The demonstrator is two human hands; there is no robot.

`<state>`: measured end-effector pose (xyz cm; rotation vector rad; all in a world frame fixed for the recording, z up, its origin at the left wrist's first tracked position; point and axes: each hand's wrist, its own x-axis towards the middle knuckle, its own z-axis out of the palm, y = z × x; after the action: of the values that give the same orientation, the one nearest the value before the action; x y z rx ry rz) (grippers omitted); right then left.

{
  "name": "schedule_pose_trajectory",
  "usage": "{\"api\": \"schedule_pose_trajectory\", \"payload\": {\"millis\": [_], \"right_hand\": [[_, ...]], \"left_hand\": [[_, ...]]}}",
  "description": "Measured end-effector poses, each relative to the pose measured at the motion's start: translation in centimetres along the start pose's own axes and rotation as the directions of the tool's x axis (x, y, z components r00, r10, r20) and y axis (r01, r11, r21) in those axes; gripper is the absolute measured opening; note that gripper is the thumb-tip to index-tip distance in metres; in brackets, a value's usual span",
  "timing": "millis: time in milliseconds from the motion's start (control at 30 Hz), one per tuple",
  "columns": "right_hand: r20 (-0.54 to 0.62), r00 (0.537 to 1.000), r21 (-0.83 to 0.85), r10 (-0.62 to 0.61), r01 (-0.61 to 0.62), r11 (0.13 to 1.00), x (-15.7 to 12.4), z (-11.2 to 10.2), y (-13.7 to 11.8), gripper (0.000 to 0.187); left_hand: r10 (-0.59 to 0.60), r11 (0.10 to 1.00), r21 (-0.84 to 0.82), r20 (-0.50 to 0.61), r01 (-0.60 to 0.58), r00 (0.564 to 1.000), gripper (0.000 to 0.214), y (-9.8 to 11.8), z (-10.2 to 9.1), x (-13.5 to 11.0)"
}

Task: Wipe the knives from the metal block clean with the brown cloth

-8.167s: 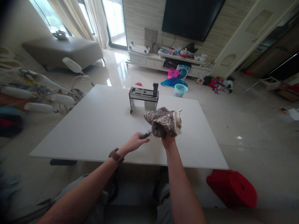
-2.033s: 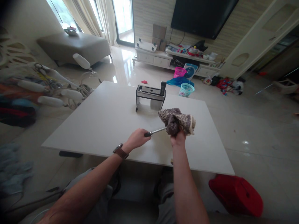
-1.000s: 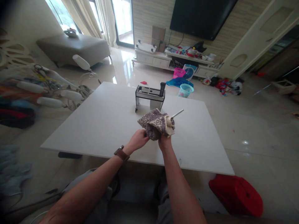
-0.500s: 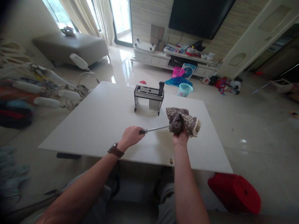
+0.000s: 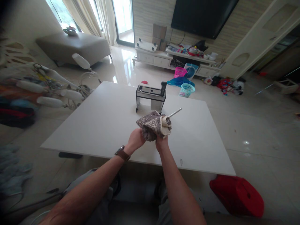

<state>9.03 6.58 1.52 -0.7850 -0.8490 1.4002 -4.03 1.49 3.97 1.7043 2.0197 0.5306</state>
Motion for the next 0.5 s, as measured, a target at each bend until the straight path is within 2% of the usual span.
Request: {"api": "schedule_pose_trajectory", "payload": {"millis": [67, 333, 500], "right_hand": [[0.005, 1.000, -0.008, -0.026, 0.026, 1.000, 0.0, 0.3, -0.2, 0.071], [-0.035, 0.998, 0.046, -0.061, 0.062, 0.997, 0.5, 0.1, -0.9, 0.065], [-0.065, 0.995, 0.088, -0.073, 0.079, 0.993, 2.0, -1.7, -2.1, 0.051]], "left_hand": [[-0.001, 1.000, 0.012, -0.008, 0.001, 1.000, 0.025, 0.0, 0.1, 0.0], [0.015, 1.000, -0.013, -0.008, -0.015, 1.000, 0.026, 0.7, -0.5, -0.1], [0.076, 0.997, -0.017, 0.002, -0.076, 0.997, 0.023, 1.0, -0.9, -0.3]]}}
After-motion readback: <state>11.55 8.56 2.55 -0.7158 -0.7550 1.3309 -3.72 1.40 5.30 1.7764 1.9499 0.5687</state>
